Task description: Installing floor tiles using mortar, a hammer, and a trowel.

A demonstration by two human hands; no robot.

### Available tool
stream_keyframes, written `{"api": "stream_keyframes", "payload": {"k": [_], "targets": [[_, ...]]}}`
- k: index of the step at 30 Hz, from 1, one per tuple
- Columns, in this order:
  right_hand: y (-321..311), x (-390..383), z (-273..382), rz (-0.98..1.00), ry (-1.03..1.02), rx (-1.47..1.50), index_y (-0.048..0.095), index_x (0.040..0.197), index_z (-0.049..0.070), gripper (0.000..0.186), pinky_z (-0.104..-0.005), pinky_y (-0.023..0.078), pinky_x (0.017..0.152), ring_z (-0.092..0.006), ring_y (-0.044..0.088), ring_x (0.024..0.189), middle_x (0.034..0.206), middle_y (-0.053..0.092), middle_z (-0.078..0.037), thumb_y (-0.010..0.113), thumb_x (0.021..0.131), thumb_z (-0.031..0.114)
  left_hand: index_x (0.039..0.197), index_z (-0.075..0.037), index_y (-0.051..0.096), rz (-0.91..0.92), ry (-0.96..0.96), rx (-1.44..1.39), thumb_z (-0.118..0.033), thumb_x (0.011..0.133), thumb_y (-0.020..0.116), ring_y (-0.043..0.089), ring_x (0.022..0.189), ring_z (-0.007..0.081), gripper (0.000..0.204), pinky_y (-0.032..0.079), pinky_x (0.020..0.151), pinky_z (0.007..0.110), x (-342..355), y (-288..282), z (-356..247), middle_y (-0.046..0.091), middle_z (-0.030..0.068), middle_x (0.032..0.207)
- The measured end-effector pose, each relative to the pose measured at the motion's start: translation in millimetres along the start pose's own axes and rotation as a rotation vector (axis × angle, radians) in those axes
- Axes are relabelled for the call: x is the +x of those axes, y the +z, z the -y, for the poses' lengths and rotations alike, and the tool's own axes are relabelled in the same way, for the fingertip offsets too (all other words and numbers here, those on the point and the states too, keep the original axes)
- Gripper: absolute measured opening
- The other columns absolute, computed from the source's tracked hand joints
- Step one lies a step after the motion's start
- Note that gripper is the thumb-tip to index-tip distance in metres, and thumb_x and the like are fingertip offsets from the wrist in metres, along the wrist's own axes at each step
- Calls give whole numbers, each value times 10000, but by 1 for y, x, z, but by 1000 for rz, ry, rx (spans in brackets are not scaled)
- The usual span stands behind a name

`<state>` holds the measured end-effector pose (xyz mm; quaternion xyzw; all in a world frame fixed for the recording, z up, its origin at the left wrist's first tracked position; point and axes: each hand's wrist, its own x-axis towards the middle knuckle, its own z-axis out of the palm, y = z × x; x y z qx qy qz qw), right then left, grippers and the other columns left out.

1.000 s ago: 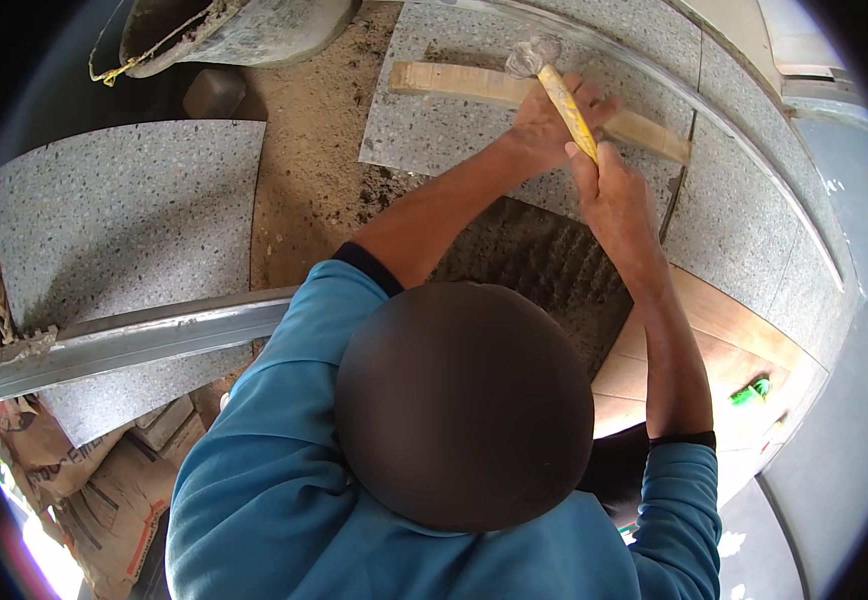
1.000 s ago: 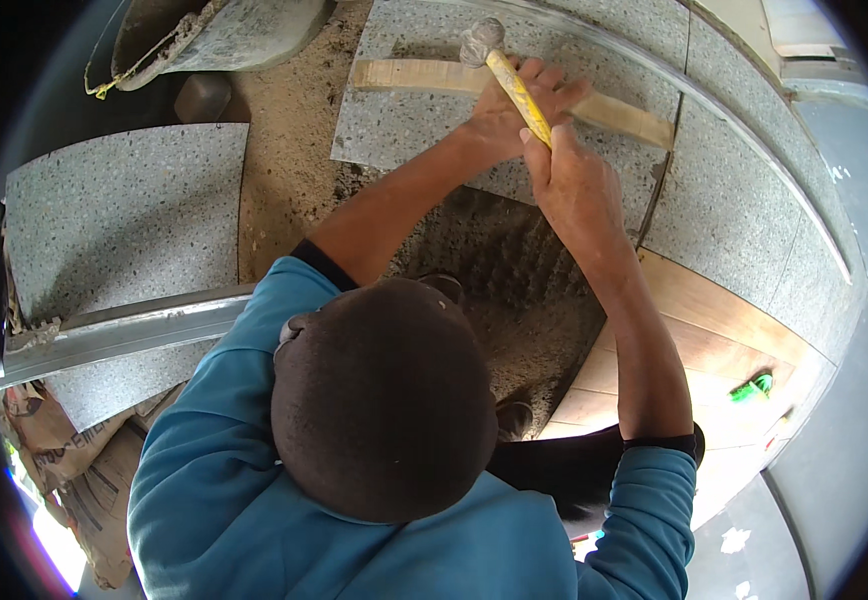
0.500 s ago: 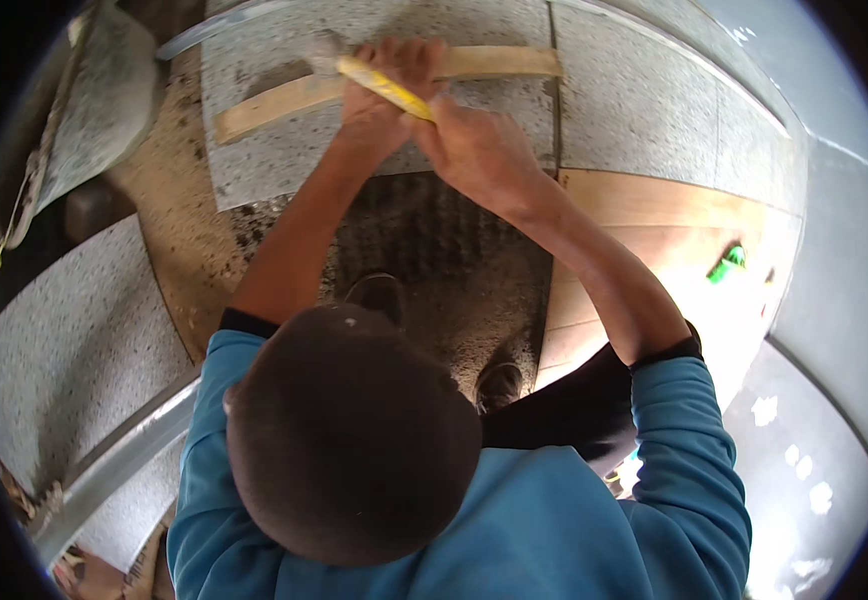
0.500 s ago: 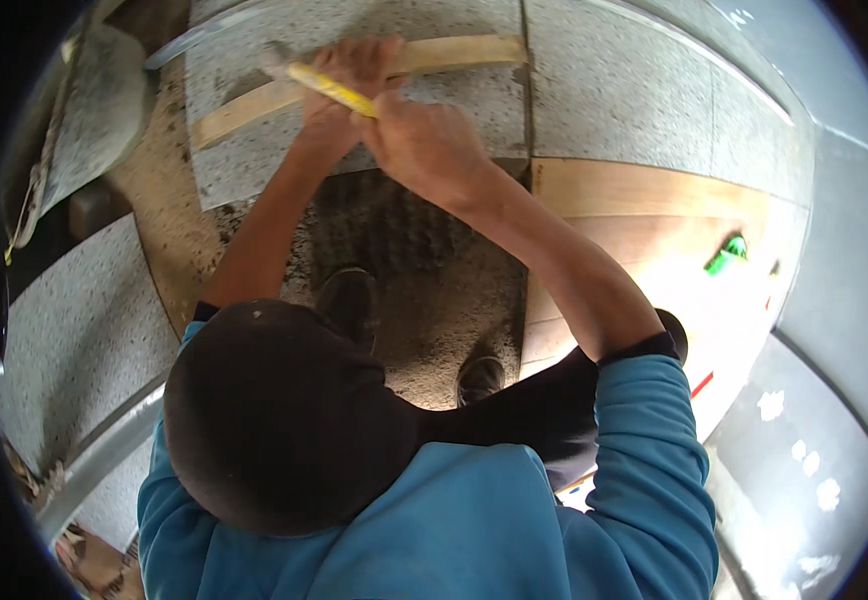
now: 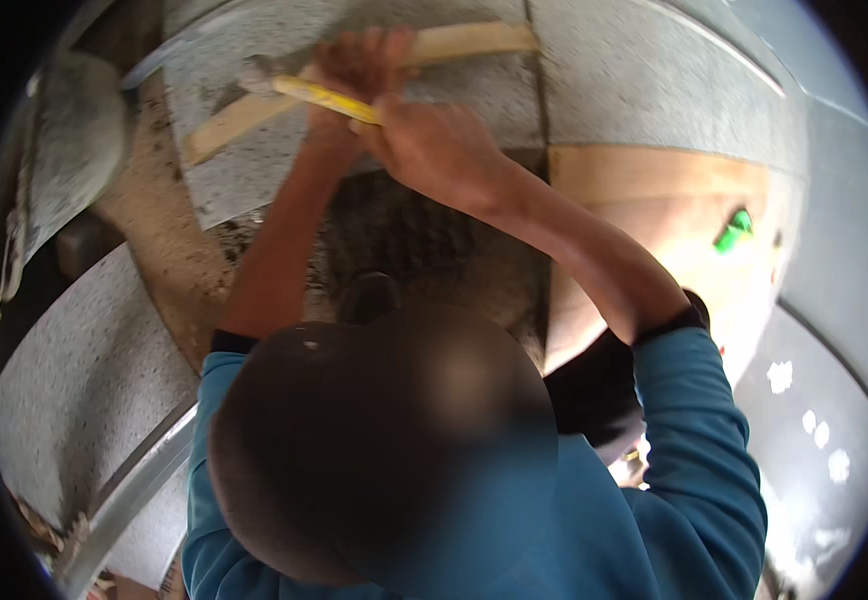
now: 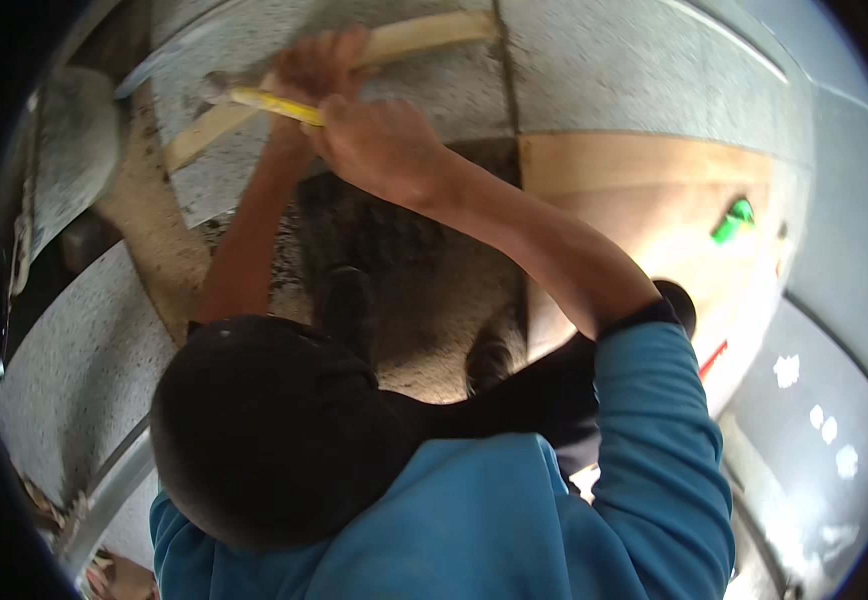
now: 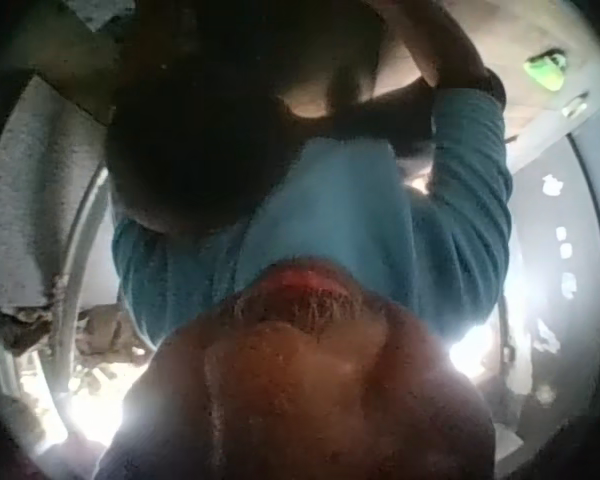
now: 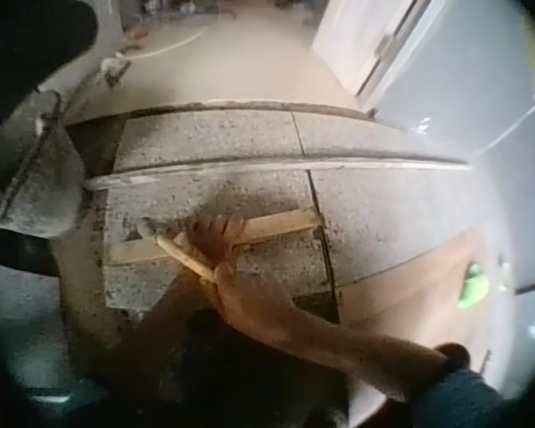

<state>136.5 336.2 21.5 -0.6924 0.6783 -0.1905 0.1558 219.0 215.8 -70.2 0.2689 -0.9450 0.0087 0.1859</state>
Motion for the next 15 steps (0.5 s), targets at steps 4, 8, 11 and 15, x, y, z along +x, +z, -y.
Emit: {"api": "stream_keyframes", "payload": {"k": [4,8,11,15], "targets": [[5,5,7,5,77,48,540,957,38,297,-516,527,512,-431,674,630,672,660,-204,590,1033,320,1218,-150,557,-58,5,-29,-407,912,647,577,1031,255,409,400,921,498,-2,-9,6,600,34,1035],[2,14,9,-2,-13,-53,507,877,42,319,-494,530,483,-399,667,562,605,633,-173,602,1027,307,1239,-141,562,58,-29,49,-355,915,657,564,1074,258,400,381,959,504,0,-17,2,596,50,1075],[-4,12,14,14,-7,-56,500,865,42,330,-489,527,477,-396,662,554,603,630,-177,602,1030,310,1307,-212,539,119,-50,109,-453,918,691,517,1082,231,483,360,950,449,1,-17,1,570,2,1103],[-7,15,25,1,5,-16,500,858,41,341,-484,522,463,-394,655,535,596,626,-180,602,1031,317,1274,-209,529,52,-109,-72,-436,875,744,512,1069,223,507,363,944,431,1,-10,2,563,-12,1099]]}}
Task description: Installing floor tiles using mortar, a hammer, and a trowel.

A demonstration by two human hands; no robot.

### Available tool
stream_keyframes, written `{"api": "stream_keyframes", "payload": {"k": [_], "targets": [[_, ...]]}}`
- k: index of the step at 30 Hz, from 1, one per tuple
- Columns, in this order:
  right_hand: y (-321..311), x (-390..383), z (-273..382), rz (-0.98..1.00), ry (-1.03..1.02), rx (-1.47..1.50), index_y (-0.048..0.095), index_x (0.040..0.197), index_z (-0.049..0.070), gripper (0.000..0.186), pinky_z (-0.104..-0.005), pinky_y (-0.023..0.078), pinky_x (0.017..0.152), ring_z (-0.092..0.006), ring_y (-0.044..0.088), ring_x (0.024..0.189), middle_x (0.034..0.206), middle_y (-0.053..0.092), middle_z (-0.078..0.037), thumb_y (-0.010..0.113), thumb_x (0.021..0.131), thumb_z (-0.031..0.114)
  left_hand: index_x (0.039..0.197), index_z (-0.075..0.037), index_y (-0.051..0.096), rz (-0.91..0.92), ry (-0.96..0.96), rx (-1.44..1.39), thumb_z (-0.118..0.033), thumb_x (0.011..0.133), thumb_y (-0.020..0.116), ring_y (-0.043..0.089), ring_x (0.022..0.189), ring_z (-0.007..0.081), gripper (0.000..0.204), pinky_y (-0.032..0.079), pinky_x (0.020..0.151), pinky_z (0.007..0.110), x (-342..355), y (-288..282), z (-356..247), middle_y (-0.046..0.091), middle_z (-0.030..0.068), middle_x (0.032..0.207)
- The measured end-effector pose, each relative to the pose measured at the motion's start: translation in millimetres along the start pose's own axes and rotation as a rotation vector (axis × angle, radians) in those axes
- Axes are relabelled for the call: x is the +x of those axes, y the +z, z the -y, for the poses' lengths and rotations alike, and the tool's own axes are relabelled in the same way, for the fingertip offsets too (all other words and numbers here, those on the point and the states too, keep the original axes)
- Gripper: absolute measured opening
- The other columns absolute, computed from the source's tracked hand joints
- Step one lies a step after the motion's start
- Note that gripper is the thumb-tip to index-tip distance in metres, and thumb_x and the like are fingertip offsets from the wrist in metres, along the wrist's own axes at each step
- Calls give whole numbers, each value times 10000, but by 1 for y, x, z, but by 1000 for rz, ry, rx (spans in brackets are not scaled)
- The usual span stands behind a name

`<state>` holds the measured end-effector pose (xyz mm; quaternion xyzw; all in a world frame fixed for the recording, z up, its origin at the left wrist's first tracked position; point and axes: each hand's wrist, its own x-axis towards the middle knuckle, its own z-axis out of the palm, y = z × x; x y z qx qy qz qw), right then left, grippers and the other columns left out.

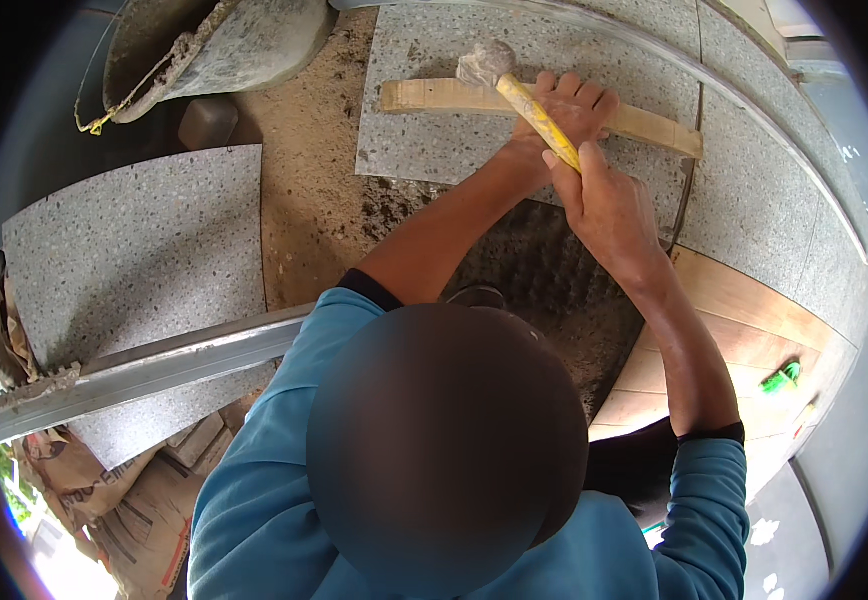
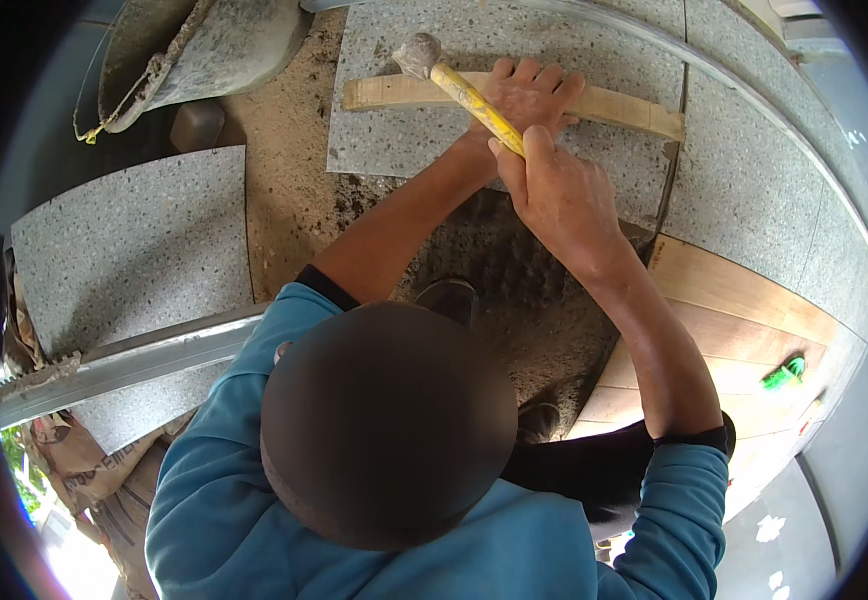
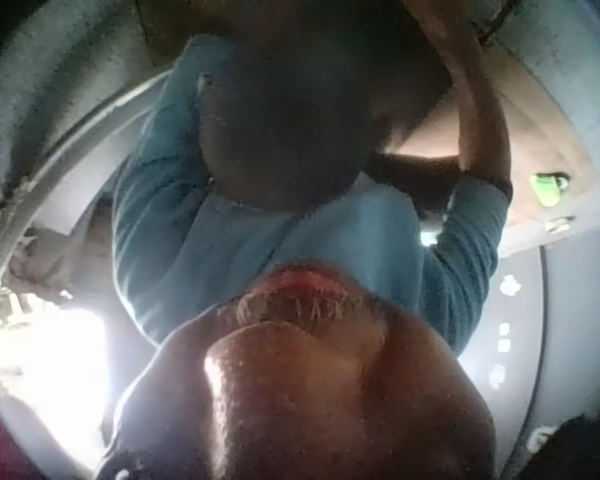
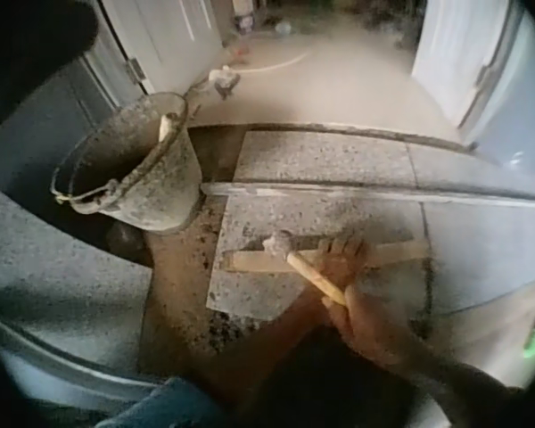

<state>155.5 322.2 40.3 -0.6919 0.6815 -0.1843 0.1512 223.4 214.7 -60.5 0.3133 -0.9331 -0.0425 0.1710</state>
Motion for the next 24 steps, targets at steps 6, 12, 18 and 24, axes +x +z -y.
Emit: {"api": "stream_keyframes", "payload": {"k": [6,12,18,24], "targets": [[0,7,1,114,26,-3,508,908,18,332,-548,509,540,-465,653,647,658,624,-248,603,1031,311,1232,-205,541,-168,54,134,-400,818,784,535,993,207,518,389,877,408,-1,4,2,574,-15,1005],[4,8,-3,60,17,13,519,900,17,329,-555,508,554,-467,646,635,665,628,-251,613,1022,309,1173,-186,561,-170,59,1,-365,840,759,522,968,218,427,380,840,413,0,1,-1,540,4,946],[-43,2,11,-60,35,49,519,858,25,325,-516,507,491,-433,637,550,604,615,-204,621,1016,289,1299,-153,563,1,91,-103,-365,855,738,560,1024,260,522,403,907,422,9,-49,8,621,55,1078],[-98,27,11,-248,72,-28,539,841,36,332,-498,513,506,-412,647,551,623,638,-198,620,1018,305,1393,-203,562,-226,116,-215,-438,891,652,635,1097,324,561,459,937,601,96,-62,70,676,89,1122]]}}
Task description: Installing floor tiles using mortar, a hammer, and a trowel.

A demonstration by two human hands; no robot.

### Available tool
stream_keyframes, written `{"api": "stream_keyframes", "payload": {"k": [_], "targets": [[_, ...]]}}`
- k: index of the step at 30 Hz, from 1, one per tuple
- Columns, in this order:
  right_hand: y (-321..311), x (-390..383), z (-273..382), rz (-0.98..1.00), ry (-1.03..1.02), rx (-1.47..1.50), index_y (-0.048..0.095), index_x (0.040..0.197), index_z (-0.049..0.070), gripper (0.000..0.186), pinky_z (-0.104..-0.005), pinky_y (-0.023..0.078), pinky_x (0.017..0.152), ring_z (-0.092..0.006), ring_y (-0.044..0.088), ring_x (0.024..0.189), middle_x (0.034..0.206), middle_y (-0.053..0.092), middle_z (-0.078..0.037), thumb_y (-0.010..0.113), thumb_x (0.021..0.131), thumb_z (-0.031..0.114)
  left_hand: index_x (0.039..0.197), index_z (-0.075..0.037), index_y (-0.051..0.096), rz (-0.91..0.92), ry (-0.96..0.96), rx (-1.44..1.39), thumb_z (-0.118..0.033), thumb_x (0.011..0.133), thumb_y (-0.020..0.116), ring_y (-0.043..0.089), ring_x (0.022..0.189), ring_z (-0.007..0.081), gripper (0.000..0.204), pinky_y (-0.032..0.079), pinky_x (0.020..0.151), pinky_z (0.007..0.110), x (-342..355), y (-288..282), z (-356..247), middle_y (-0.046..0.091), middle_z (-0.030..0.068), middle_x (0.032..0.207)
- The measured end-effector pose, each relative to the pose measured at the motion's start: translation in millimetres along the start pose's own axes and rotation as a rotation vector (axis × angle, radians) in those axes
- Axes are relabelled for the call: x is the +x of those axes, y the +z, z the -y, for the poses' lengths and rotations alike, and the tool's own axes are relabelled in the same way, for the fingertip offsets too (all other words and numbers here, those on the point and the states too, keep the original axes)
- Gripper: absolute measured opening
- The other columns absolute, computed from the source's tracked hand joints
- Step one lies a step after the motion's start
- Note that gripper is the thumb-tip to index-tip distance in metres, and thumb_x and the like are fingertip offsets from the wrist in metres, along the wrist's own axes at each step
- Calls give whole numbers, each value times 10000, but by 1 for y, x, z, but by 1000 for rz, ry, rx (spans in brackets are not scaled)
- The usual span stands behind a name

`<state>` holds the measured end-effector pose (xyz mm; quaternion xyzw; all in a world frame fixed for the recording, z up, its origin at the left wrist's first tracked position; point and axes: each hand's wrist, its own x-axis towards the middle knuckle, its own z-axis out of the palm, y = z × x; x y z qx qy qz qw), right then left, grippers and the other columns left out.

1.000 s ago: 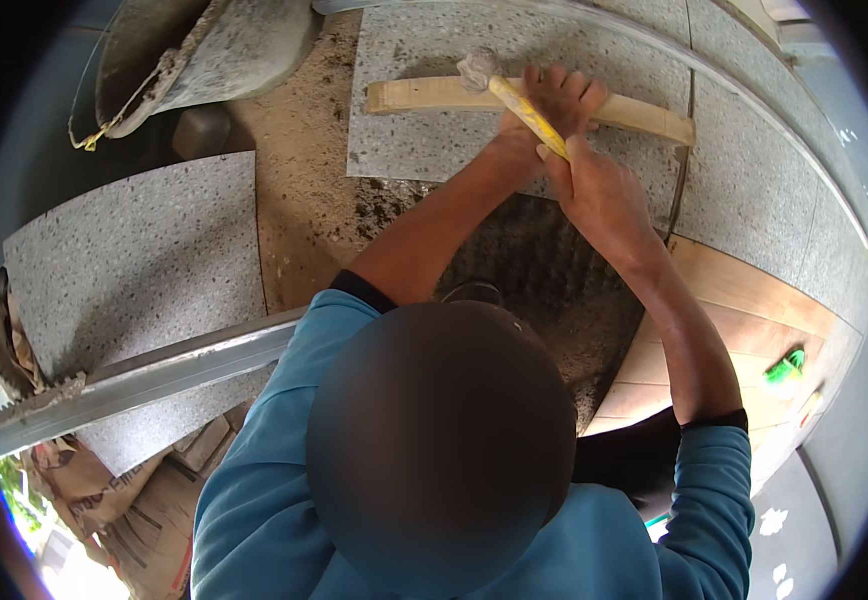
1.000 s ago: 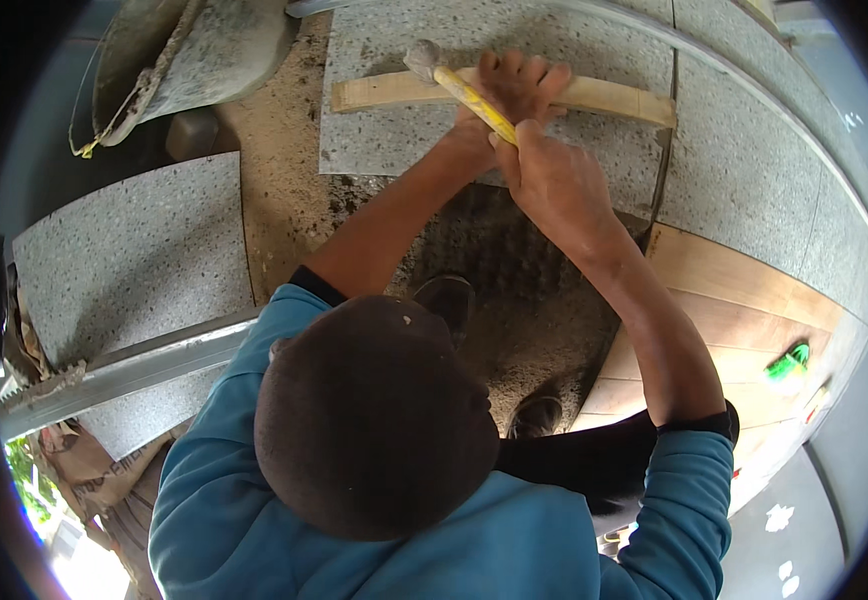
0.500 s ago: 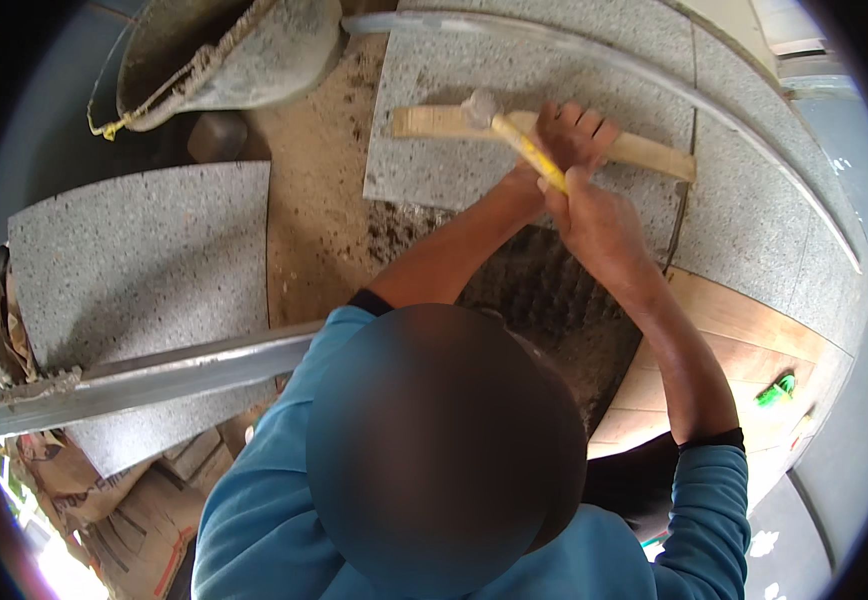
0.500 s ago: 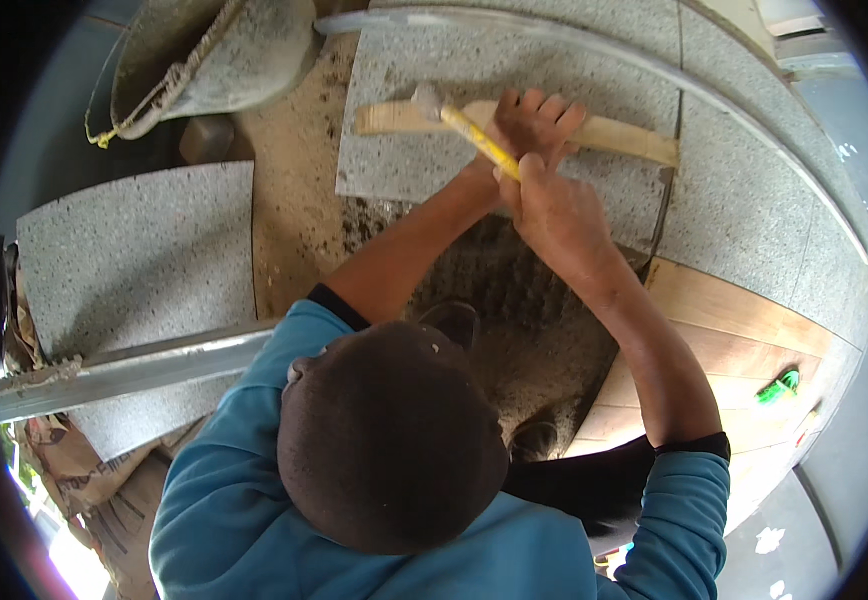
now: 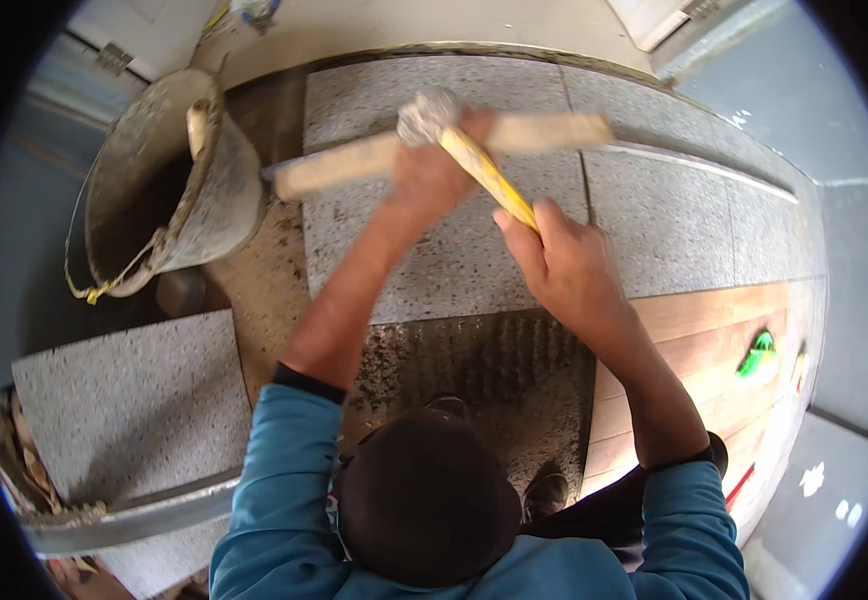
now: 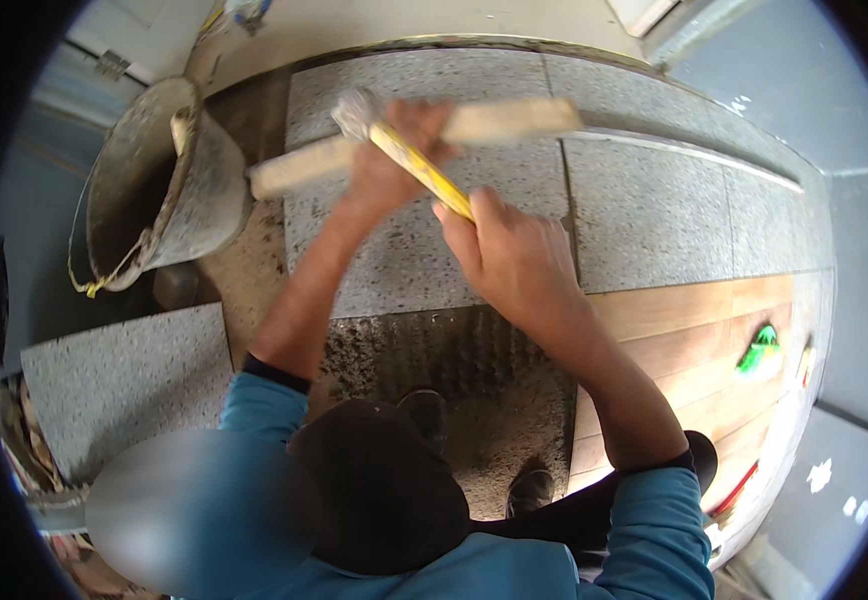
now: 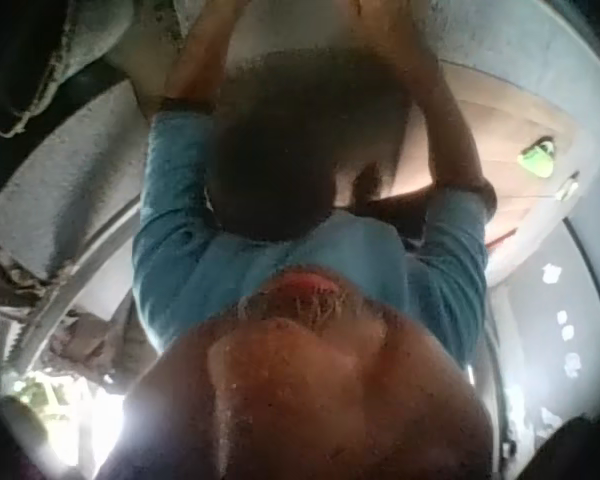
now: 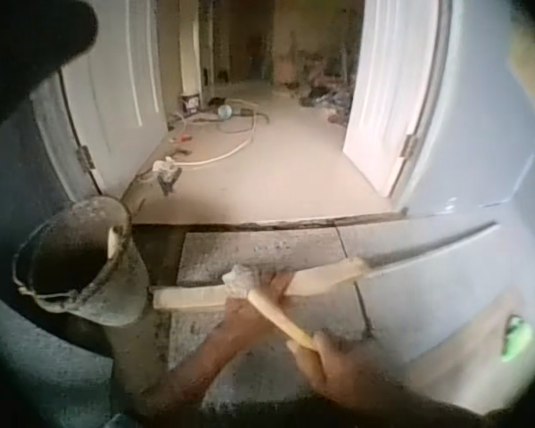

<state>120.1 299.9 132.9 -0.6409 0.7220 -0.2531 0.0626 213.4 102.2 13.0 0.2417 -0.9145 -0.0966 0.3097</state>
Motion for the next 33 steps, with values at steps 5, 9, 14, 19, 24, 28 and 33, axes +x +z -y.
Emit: {"api": "stream_keyframes", "payload": {"k": [5,9,14,19,24,28,33], "targets": [[17,55,-20,-61,106,-67,582,864,17,394,-528,535,560,-427,665,582,646,663,-204,552,1038,369,1396,-164,582,99,97,348,-506,895,701,591,1245,322,618,498,975,497,76,14,99,657,101,1304],[41,90,-46,7,238,-106,640,930,-16,475,-562,568,672,-459,695,685,720,687,-253,483,1046,417,1388,-228,597,261,-15,328,-543,909,679,541,1286,272,579,374,1081,472,92,25,128,664,56,1287],[69,114,-76,34,333,-122,665,951,-29,511,-566,576,758,-473,712,798,802,700,-287,478,1033,439,1399,-230,579,325,-101,231,-512,897,707,508,1328,269,590,353,1102,468,93,34,139,624,62,1345],[85,137,-96,17,409,-190,684,985,-19,519,-572,570,808,-489,711,868,873,711,-301,473,1029,453,1413,-234,565,309,-115,220,-504,904,701,504,1329,265,593,342,1117,463,100,41,139,620,54,1343],[95,154,-113,-3,393,-171,689,990,-22,526,-575,566,820,-498,706,880,904,716,-295,478,1025,458,1447,-256,533,482,-162,283,-535,902,692,483,1366,259,632,351,1138,477,103,46,138,596,48,1395],[107,157,-115,28,431,-195,691,991,-22,514,-579,560,830,-505,702,892,913,712,-304,490,1022,450,1444,-264,529,454,-173,318,-541,900,699,488,1358,256,634,358,1132,474,102,48,141,597,37,1388],[107,156,-113,9,416,-174,685,985,-32,509,-590,555,822,-507,702,879,901,709,-311,500,1023,441,1440,-291,543,427,-187,307,-500,888,733,467,1371,233,620,333,1152,461,101,53,142,585,6,1398]]}}
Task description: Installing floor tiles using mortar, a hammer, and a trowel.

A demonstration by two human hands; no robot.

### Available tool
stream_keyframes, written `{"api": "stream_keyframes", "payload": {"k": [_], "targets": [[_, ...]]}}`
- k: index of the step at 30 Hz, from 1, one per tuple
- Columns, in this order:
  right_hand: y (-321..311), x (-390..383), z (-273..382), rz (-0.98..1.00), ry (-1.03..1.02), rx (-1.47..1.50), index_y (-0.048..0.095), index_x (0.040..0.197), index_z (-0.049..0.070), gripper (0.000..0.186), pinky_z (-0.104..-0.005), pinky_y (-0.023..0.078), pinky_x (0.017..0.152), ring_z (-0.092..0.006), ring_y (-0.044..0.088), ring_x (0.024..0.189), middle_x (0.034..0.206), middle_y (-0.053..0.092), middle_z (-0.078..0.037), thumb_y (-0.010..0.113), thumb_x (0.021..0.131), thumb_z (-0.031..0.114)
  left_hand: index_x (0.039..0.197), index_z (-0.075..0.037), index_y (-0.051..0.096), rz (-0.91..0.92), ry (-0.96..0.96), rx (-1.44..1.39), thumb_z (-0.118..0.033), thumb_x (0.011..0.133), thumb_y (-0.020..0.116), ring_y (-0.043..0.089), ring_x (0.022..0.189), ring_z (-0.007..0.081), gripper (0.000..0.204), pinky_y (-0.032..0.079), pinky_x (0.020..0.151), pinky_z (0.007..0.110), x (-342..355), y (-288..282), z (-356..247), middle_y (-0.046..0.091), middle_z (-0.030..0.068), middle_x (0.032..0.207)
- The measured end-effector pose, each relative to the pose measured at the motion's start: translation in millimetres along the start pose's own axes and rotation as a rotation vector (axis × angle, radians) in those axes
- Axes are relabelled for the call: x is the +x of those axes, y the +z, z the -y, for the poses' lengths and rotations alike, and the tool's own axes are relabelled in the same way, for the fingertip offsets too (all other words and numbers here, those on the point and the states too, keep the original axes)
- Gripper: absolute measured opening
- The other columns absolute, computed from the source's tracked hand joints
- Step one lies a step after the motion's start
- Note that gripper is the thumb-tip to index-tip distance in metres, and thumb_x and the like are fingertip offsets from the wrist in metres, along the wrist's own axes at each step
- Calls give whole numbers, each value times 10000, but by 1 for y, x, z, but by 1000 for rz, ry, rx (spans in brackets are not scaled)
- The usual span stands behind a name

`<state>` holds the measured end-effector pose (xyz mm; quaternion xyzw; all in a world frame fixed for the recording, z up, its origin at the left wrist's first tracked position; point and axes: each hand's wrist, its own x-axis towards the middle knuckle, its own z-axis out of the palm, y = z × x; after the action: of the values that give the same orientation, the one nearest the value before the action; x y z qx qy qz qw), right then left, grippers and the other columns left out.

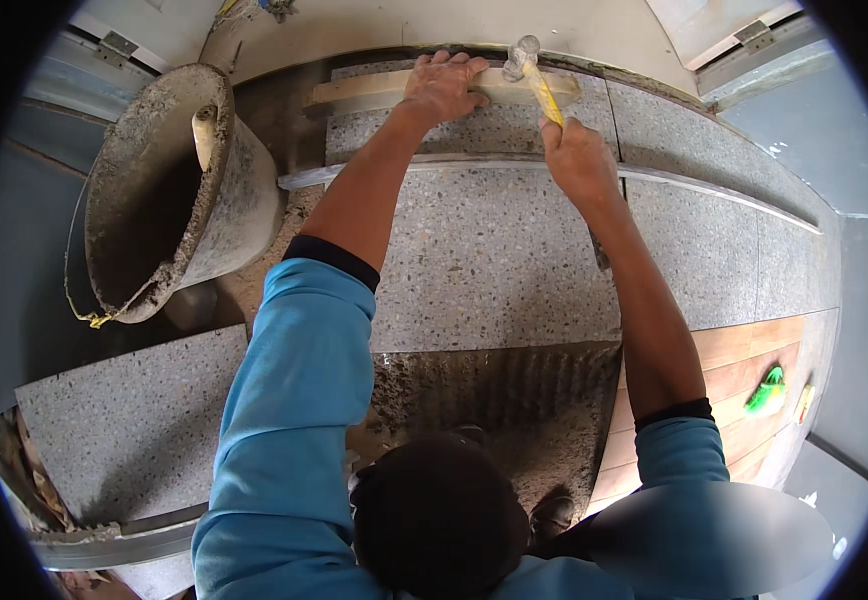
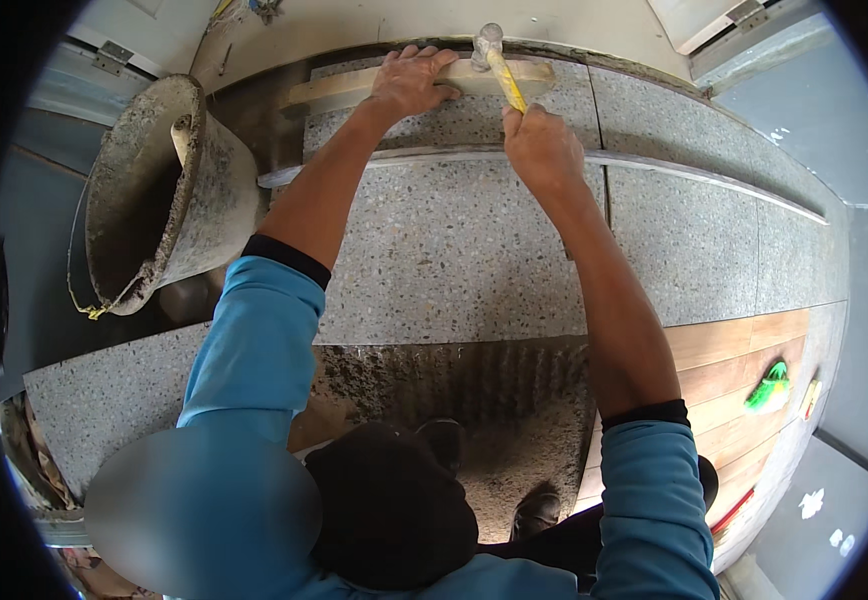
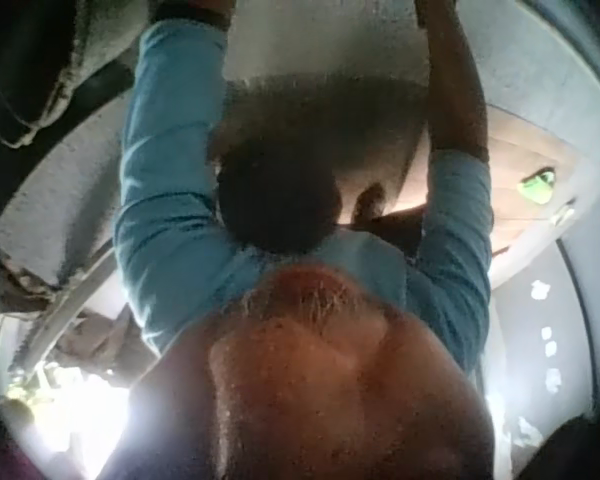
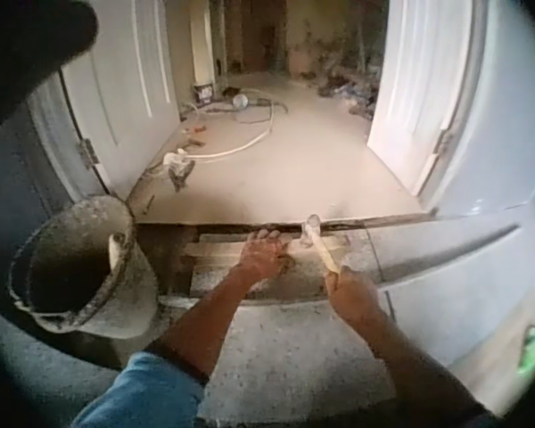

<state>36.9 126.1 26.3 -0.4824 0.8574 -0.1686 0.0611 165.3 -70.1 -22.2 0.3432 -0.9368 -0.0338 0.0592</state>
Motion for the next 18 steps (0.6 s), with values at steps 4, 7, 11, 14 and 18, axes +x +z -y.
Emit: {"api": "stream_keyframes", "payload": {"k": [4,7,11,14,18], "targets": [[0,-4,1,-80,10,27,669,971,-36,509,-593,558,797,-509,702,863,891,705,-319,496,1029,439,1435,-297,553,27,-1,-19,-502,883,737,471,1367,231,617,335,1154,454,1,0,0,585,-1,1397],[6,-6,2,-7,35,2,660,928,-50,521,-599,542,726,-525,675,781,802,665,-340,529,1019,446,1433,-302,557,46,0,-20,-503,879,740,475,1364,230,617,337,1153,450,3,-1,1,589,-3,1392],[10,-3,-2,-16,-7,3,658,977,-29,496,-598,559,790,-510,701,857,886,704,-321,492,1031,436,1435,-309,556,26,-10,-14,-503,877,744,478,1364,227,620,339,1153,446,5,0,1,594,-2,1386],[9,-3,-2,-23,45,13,673,964,-29,489,-592,560,808,-508,702,868,896,705,-322,498,1023,423,1439,-304,555,-13,6,-19,-500,875,745,482,1360,223,627,351,1144,444,1,1,0,597,-1,1377],[3,2,-1,-22,30,26,687,957,-30,485,-582,561,825,-500,704,886,904,705,-322,488,1018,407,1446,-276,541,23,11,-14,-505,865,745,465,1391,247,658,353,1168,465,3,-3,0,569,16,1434]]}}
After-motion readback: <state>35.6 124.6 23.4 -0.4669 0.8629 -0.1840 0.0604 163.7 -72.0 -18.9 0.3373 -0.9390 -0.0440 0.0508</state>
